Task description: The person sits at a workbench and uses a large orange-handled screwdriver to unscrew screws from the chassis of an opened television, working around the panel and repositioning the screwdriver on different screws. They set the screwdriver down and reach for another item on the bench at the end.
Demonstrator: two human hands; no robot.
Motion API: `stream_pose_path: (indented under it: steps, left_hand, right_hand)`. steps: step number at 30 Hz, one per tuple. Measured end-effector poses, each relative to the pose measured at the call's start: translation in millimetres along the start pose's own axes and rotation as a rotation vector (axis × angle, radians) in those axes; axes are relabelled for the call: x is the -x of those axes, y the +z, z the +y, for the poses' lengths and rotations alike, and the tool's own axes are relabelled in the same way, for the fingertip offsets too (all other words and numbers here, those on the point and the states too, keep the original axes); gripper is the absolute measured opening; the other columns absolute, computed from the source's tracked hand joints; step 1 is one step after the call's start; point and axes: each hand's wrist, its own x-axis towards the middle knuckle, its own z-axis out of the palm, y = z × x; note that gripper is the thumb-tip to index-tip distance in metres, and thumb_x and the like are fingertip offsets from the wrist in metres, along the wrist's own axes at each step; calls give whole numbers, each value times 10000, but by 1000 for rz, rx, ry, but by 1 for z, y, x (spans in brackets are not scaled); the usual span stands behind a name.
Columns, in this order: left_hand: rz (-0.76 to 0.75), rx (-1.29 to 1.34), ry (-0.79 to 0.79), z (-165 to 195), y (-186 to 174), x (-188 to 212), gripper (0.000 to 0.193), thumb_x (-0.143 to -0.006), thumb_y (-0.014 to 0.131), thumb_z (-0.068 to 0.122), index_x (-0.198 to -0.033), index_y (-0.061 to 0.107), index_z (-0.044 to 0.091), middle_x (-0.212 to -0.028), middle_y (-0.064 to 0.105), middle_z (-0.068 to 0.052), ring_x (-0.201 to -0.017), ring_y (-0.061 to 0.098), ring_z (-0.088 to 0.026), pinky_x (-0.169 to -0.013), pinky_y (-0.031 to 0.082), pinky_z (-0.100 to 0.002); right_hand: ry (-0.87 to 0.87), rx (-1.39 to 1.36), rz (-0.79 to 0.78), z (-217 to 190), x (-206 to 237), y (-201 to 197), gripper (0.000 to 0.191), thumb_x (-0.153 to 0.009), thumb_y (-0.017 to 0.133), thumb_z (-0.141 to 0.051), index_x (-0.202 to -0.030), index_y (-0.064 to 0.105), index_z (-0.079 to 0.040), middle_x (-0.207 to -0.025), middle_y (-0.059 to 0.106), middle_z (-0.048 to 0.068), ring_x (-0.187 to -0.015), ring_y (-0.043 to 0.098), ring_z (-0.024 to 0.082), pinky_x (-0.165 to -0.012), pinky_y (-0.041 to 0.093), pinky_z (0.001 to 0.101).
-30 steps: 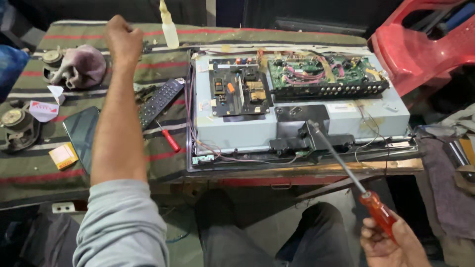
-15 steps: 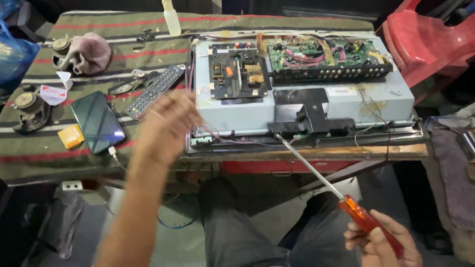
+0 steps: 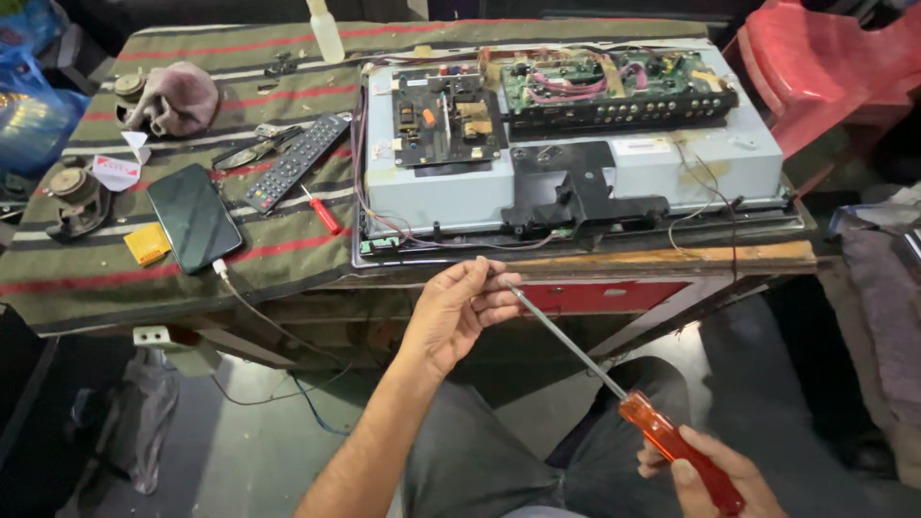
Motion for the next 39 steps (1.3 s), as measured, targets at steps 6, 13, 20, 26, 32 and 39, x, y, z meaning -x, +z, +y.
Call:
stream_pose_path:
  steps: [6, 13, 20, 26, 32, 39]
  left_hand:
    - [27, -15, -2, -7, 15, 0, 274, -1022, 639, 258, -1075, 661, -10, -1029, 747, -186, -863, 764, -220, -747, 650, -343]
    - [2, -23, 15, -12, 16, -1, 274, -1021, 646, 258, -1083, 668, -8, -1023, 748, -178, -865, 759, -216, -745, 648, -333]
    - [34, -68, 23, -15, 17, 0, 258, -1019, 643, 249, -1069, 678, -2, -1020, 760, -178, -858, 762, -213, -746, 642, -330]
    - [48, -213, 17, -13, 17, -2, 258, -1022, 636, 244, -1060, 688, -6, -996, 763, -163, -863, 765, -222, -750, 644, -340]
    - [28, -300, -38, -14, 23, -8, 289, -1011, 637, 279, -1090, 692, 6, -994, 771, -156, -869, 779, -241, -732, 631, -325]
    - [56, -474, -38, -9, 21, -3, 311, -1006, 639, 277, -1156, 702, 13, -991, 764, -129, -813, 752, -178, -724, 634, -313]
  right_hand:
    - [-181, 165, 288, -41, 8, 64, 327, -970, 639, -7, -1295, 640, 24, -996, 765, 243, -899, 781, 250, -852, 651, 386]
    - [-79, 263, 307, -77, -2, 80, 340, -919, 654, 31, -1259, 662, 53, -1001, 769, 262, -956, 782, 270, -893, 628, 389]
    - [-27, 405, 352, -83, 1, 89, 358, -921, 682, -45, -1276, 679, -3, -947, 789, 178, -866, 790, 199, -806, 632, 310]
    - [312, 429, 210, -79, -2, 91, 449, -895, 690, -100, -1343, 683, -75, -648, 730, 92, -463, 658, 110, -482, 538, 244]
    - [450, 165, -52, -65, -2, 120, 576, -854, 690, -60, -1427, 624, -74, -544, 640, 17, -447, 571, 62, -467, 460, 211]
    - [477, 8, -58, -71, -12, 134, 482, -916, 606, -84, -1392, 594, -8, -518, 550, 20, -389, 481, 85, -418, 378, 242]
